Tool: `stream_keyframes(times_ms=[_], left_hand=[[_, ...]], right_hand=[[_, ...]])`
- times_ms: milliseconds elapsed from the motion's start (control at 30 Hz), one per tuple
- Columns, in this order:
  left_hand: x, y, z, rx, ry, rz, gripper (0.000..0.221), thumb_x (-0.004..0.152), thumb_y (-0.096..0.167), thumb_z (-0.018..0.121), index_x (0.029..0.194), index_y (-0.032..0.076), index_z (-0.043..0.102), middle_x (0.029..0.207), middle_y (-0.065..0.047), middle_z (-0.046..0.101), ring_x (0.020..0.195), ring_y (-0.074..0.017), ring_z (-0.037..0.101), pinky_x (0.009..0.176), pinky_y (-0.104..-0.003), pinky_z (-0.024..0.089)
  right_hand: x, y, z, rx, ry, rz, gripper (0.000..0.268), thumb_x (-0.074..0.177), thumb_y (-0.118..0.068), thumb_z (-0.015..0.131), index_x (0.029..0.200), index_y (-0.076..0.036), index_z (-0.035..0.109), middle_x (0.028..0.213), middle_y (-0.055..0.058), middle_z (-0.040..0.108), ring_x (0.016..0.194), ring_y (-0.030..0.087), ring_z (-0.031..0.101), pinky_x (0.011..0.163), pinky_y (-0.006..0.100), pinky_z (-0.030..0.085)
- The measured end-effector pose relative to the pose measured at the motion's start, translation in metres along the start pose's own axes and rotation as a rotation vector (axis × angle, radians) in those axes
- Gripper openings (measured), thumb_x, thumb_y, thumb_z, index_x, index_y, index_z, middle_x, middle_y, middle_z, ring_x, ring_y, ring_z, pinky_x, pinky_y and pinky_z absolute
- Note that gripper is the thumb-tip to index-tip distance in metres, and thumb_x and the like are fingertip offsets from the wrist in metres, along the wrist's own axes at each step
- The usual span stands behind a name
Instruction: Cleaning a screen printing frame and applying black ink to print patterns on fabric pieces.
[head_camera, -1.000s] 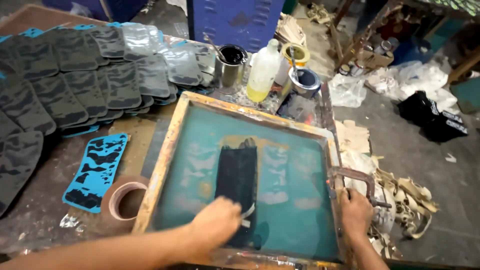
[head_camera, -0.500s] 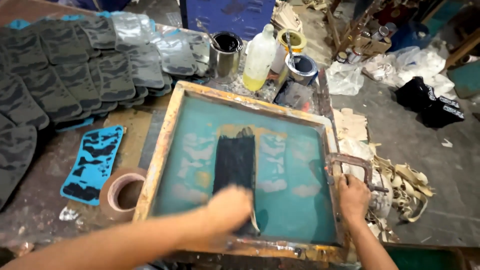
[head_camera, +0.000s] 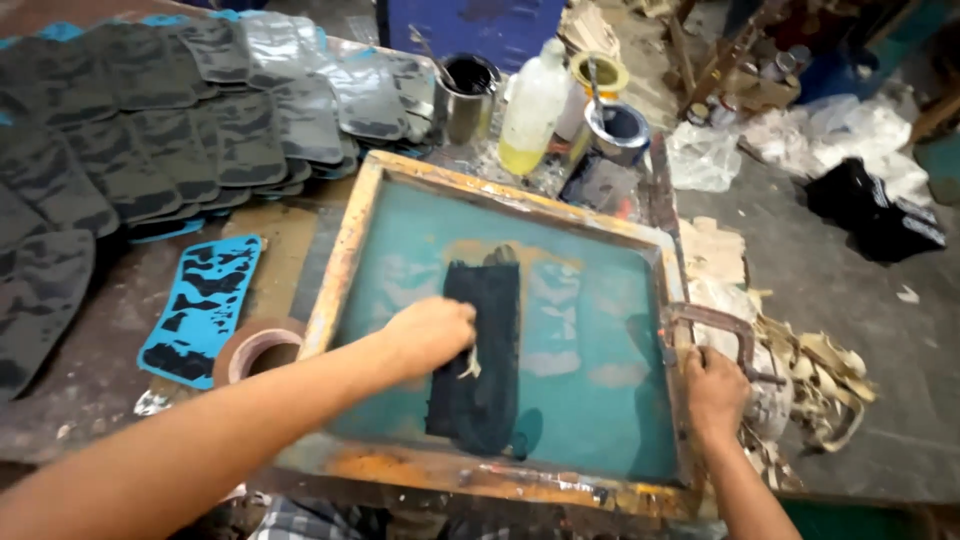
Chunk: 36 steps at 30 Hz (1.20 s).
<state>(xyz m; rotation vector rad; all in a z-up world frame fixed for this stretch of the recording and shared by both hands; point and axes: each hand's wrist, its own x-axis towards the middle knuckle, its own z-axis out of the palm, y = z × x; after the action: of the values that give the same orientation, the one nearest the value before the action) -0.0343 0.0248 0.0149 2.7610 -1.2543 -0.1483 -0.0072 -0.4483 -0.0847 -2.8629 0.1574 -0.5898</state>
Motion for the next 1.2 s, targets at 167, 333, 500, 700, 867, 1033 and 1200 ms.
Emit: stream_keyframes(times_ms=[167, 333, 500, 700, 867, 1033, 1200], left_hand=[[-0.028, 0.031, 0.017, 0.054, 0.000, -0.124, 0.011, 0.083, 0.012, 0.066, 0.087, 0.004, 0.073, 0.092, -0.017, 0.069, 0.085, -0.0337, 0.072, 0.071, -0.045, 0.059], [-0.027, 0.020, 0.029, -0.033, 0.003, -0.160, 0.011, 0.082, 0.014, 0.066, 0.077, 0.007, 0.073, 0.087, -0.016, 0.068, 0.083, -0.0343, 0.071, 0.070, -0.047, 0.058], [-0.009, 0.034, 0.002, -0.016, 0.170, -0.140, 0.013, 0.079, 0.017, 0.068, 0.074, 0.007, 0.074, 0.085, -0.015, 0.066, 0.082, -0.0336, 0.068, 0.070, -0.047, 0.056], [-0.016, 0.040, 0.013, 0.050, 0.112, -0.037, 0.011, 0.077, 0.016, 0.067, 0.071, 0.008, 0.072, 0.085, -0.012, 0.066, 0.084, -0.0291, 0.066, 0.071, -0.044, 0.053], [0.002, 0.040, 0.011, 0.144, 0.249, -0.192, 0.010, 0.075, 0.017, 0.067, 0.073, 0.009, 0.073, 0.085, -0.012, 0.066, 0.083, -0.0295, 0.066, 0.071, -0.044, 0.054], [-0.016, 0.066, 0.032, 0.036, -0.042, -0.022, 0.013, 0.076, 0.018, 0.069, 0.074, 0.006, 0.074, 0.086, -0.015, 0.066, 0.084, -0.0325, 0.067, 0.069, -0.047, 0.054], [0.063, -0.031, 0.009, 0.137, 0.191, -0.210, 0.016, 0.080, 0.021, 0.068, 0.077, 0.007, 0.075, 0.087, -0.017, 0.068, 0.085, -0.0324, 0.069, 0.073, -0.046, 0.055]], right_hand=[[0.006, 0.004, 0.007, 0.009, -0.037, 0.046, 0.040, 0.104, -0.036, 0.053, 0.111, -0.004, 0.076, 0.106, 0.024, 0.073, 0.103, 0.042, 0.068, 0.094, 0.052, 0.051], [0.003, 0.013, 0.010, -0.004, 0.002, -0.011, 0.040, 0.104, -0.036, 0.053, 0.113, -0.003, 0.075, 0.109, 0.024, 0.073, 0.105, 0.042, 0.067, 0.096, 0.053, 0.049], [0.006, 0.008, 0.012, 0.004, 0.012, -0.010, 0.040, 0.105, -0.036, 0.053, 0.114, -0.003, 0.075, 0.108, 0.024, 0.073, 0.104, 0.042, 0.067, 0.095, 0.053, 0.049], [0.003, 0.004, 0.006, -0.001, -0.030, 0.031, 0.039, 0.105, -0.036, 0.053, 0.111, -0.005, 0.076, 0.105, 0.023, 0.073, 0.100, 0.043, 0.069, 0.093, 0.053, 0.051], [0.005, 0.009, 0.012, 0.035, 0.018, -0.031, 0.037, 0.105, -0.034, 0.055, 0.110, -0.004, 0.075, 0.103, 0.024, 0.072, 0.100, 0.044, 0.068, 0.093, 0.054, 0.051], [0.006, 0.006, 0.013, -0.008, -0.003, 0.018, 0.038, 0.102, -0.036, 0.057, 0.109, -0.004, 0.075, 0.102, 0.024, 0.072, 0.100, 0.043, 0.068, 0.093, 0.053, 0.051], [0.007, 0.008, 0.012, 0.011, 0.023, -0.001, 0.038, 0.101, -0.035, 0.057, 0.110, -0.004, 0.075, 0.103, 0.025, 0.072, 0.100, 0.043, 0.067, 0.093, 0.053, 0.051]])
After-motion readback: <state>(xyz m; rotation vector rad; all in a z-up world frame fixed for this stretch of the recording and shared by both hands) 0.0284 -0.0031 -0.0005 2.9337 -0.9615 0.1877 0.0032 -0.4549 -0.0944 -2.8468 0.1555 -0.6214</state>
